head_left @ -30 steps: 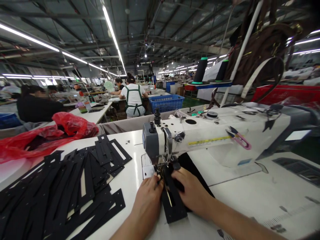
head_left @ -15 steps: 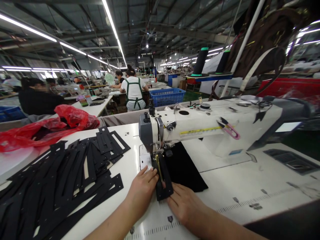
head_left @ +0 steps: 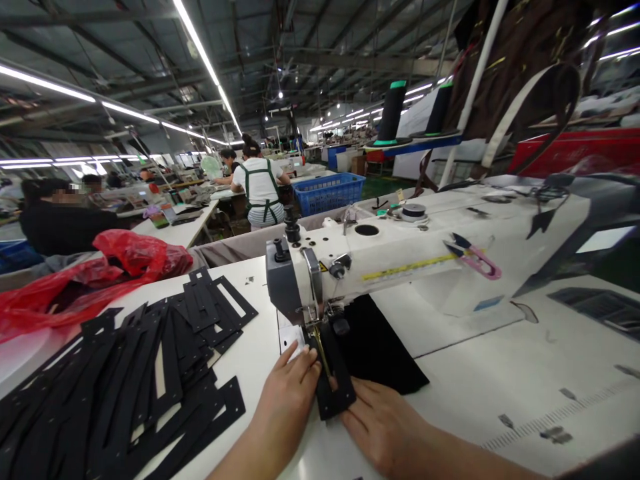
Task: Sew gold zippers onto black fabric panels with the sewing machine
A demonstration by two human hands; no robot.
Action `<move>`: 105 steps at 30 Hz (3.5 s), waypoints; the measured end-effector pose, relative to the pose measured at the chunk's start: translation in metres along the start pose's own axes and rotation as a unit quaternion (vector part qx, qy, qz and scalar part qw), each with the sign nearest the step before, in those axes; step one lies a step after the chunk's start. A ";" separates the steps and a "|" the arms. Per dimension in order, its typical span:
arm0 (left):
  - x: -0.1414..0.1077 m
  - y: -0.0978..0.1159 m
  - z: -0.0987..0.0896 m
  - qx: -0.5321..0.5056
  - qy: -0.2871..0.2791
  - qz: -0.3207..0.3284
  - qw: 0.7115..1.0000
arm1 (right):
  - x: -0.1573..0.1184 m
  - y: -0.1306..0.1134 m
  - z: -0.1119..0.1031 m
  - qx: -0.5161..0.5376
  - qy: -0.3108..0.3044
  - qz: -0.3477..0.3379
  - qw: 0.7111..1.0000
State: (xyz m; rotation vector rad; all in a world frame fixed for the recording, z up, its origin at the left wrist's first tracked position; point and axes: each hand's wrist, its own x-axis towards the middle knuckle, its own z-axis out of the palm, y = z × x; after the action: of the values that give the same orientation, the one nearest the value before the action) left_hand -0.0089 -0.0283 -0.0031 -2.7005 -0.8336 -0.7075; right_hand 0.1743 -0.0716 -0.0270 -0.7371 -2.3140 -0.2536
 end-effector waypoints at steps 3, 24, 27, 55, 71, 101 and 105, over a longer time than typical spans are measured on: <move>0.001 -0.005 0.003 0.008 -0.002 0.007 1.000 | 0.006 0.005 0.003 -0.001 0.002 0.006 1.000; 0.008 -0.025 0.020 -0.021 0.037 -0.048 0.998 | 0.039 0.043 0.008 -0.008 -0.075 0.023 0.997; 0.012 -0.026 0.019 -0.023 0.026 -0.037 0.999 | 0.040 0.043 0.011 -0.013 -0.063 0.036 0.997; 0.013 -0.024 0.004 -0.027 -0.018 -0.032 0.999 | 0.031 0.071 -0.001 -0.057 -0.033 0.128 0.990; 0.008 -0.025 0.010 -0.029 -0.020 -0.039 0.999 | 0.026 0.077 0.005 -0.071 -0.046 0.134 0.987; 0.008 -0.031 0.034 0.008 0.094 -0.084 0.992 | 0.028 0.074 0.018 -0.054 -0.017 0.176 0.983; 0.010 -0.033 0.030 0.009 0.099 -0.092 0.991 | 0.028 0.091 0.008 -0.050 -0.052 0.152 0.986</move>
State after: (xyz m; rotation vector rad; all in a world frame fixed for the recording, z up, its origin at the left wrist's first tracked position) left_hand -0.0093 0.0133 -0.0215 -2.5074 -1.0386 -0.9828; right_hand 0.2047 0.0182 -0.0167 -1.1654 -2.2571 -0.1967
